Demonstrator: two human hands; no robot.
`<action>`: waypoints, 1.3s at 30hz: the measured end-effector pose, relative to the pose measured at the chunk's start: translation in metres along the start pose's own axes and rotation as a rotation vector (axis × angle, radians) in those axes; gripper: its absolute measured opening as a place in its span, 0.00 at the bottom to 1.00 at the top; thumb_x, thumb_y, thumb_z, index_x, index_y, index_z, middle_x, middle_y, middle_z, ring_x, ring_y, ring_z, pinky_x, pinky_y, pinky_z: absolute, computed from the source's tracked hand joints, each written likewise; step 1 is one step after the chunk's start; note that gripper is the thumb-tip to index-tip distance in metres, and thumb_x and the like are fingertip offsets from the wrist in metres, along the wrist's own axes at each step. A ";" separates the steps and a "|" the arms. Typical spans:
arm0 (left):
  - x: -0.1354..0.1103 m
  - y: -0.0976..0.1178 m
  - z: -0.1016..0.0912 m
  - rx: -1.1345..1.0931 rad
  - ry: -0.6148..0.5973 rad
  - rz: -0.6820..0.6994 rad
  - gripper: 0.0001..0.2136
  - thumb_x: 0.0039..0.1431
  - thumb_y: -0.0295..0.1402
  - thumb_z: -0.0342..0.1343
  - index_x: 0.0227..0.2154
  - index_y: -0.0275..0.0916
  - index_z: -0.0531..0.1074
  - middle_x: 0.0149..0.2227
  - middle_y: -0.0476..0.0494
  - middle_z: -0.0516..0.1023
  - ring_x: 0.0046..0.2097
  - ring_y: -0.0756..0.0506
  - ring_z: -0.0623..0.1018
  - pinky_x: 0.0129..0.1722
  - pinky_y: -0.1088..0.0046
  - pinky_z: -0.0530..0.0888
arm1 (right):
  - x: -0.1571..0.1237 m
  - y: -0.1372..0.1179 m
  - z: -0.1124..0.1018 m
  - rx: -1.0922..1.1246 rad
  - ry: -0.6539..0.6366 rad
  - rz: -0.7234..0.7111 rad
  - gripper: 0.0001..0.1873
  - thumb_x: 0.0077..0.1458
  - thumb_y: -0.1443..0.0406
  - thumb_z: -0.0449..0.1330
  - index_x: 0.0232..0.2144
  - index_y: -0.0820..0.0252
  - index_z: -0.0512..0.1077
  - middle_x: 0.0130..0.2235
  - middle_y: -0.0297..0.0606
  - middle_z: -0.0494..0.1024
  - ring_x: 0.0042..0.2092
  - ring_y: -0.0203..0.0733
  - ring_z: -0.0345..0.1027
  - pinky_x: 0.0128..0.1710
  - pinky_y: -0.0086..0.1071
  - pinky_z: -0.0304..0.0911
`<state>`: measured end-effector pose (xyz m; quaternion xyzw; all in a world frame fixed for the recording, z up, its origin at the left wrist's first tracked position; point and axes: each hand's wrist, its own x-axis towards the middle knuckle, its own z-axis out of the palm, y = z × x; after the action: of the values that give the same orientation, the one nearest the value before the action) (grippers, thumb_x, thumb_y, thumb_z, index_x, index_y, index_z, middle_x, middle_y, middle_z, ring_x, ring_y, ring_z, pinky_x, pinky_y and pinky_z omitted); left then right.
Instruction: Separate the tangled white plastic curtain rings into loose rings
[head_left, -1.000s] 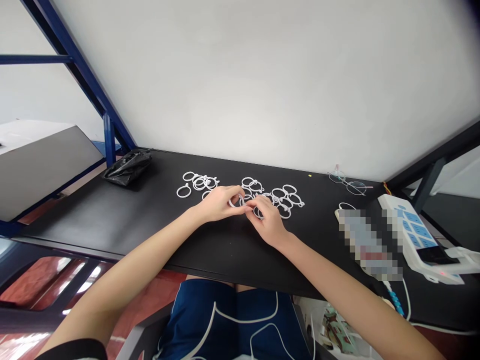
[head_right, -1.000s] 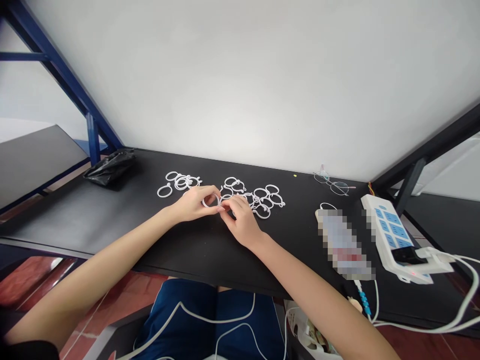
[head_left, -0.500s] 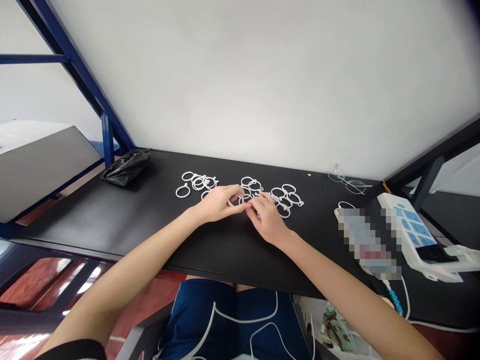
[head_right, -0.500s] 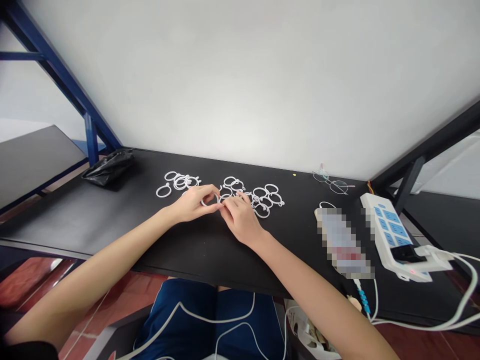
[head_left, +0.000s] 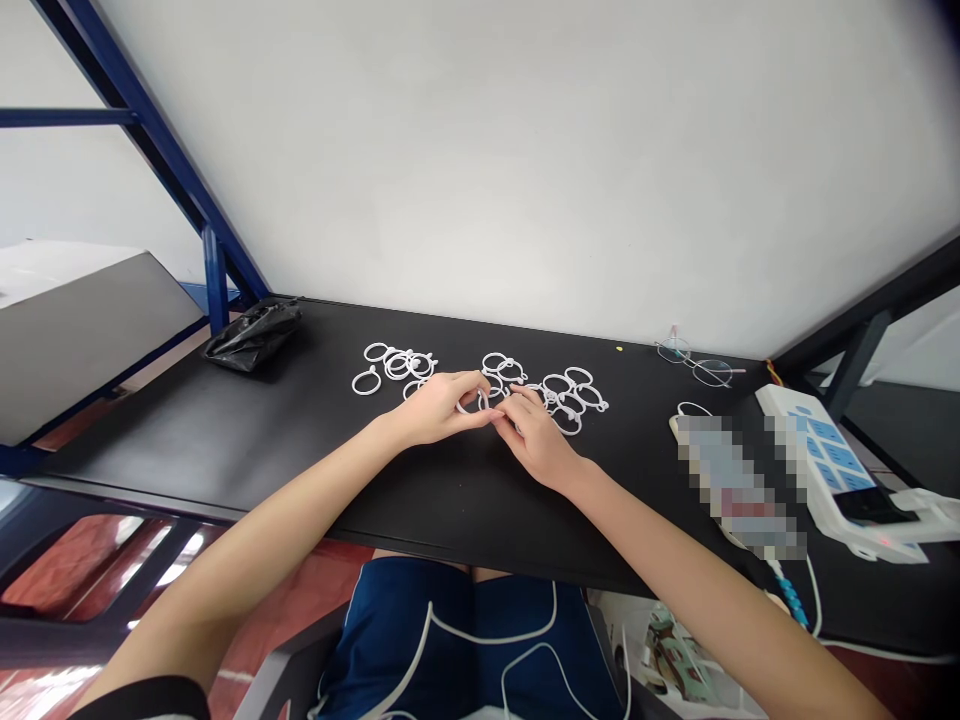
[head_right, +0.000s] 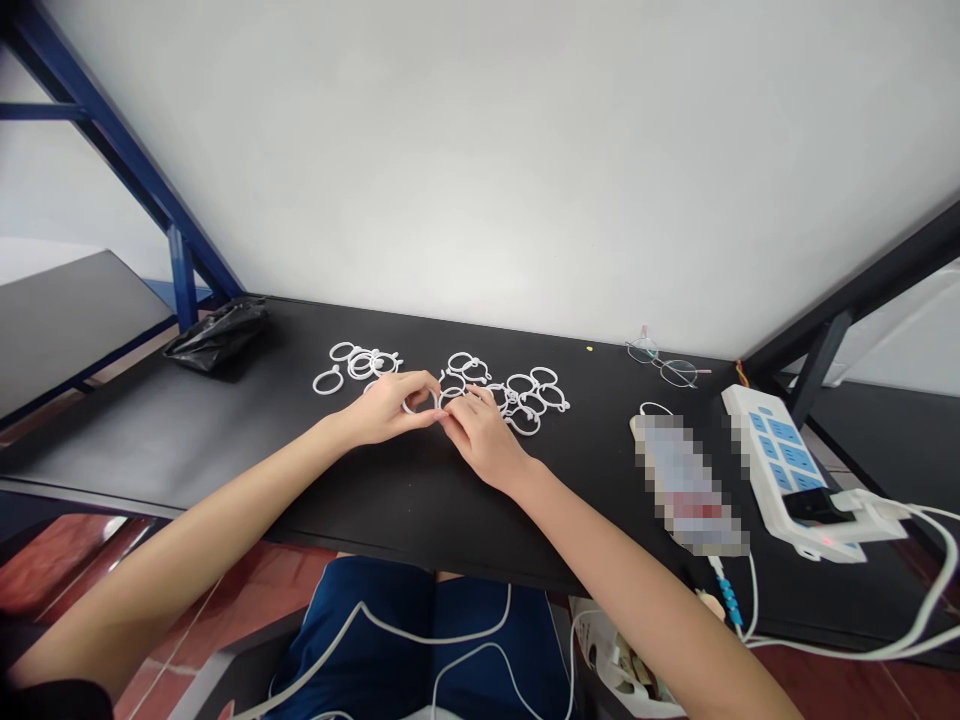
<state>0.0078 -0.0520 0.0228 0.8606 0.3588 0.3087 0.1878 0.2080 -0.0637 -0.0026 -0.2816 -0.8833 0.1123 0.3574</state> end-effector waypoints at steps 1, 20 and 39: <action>0.000 0.000 0.000 -0.007 -0.003 0.001 0.15 0.61 0.46 0.52 0.34 0.37 0.67 0.23 0.56 0.54 0.25 0.53 0.58 0.27 0.77 0.60 | 0.000 0.000 0.000 0.015 -0.003 -0.002 0.12 0.67 0.66 0.45 0.30 0.54 0.61 0.27 0.31 0.67 0.30 0.39 0.63 0.56 0.47 0.58; 0.000 0.001 0.001 0.014 -0.007 -0.009 0.16 0.61 0.48 0.51 0.34 0.37 0.68 0.21 0.55 0.55 0.24 0.53 0.59 0.27 0.78 0.60 | 0.001 -0.006 -0.001 0.032 -0.012 0.038 0.13 0.67 0.66 0.46 0.27 0.56 0.60 0.27 0.34 0.66 0.32 0.40 0.61 0.39 0.37 0.62; 0.000 -0.028 -0.016 0.733 -0.098 -0.267 0.16 0.61 0.45 0.55 0.38 0.36 0.69 0.37 0.42 0.75 0.40 0.42 0.76 0.28 0.73 0.63 | -0.001 0.000 0.006 -0.112 -0.016 0.222 0.05 0.54 0.71 0.59 0.32 0.56 0.68 0.35 0.38 0.76 0.40 0.47 0.67 0.46 0.44 0.62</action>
<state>-0.0167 -0.0312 0.0196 0.8302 0.5446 0.0914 -0.0767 0.2042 -0.0643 -0.0075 -0.3963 -0.8545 0.1040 0.3193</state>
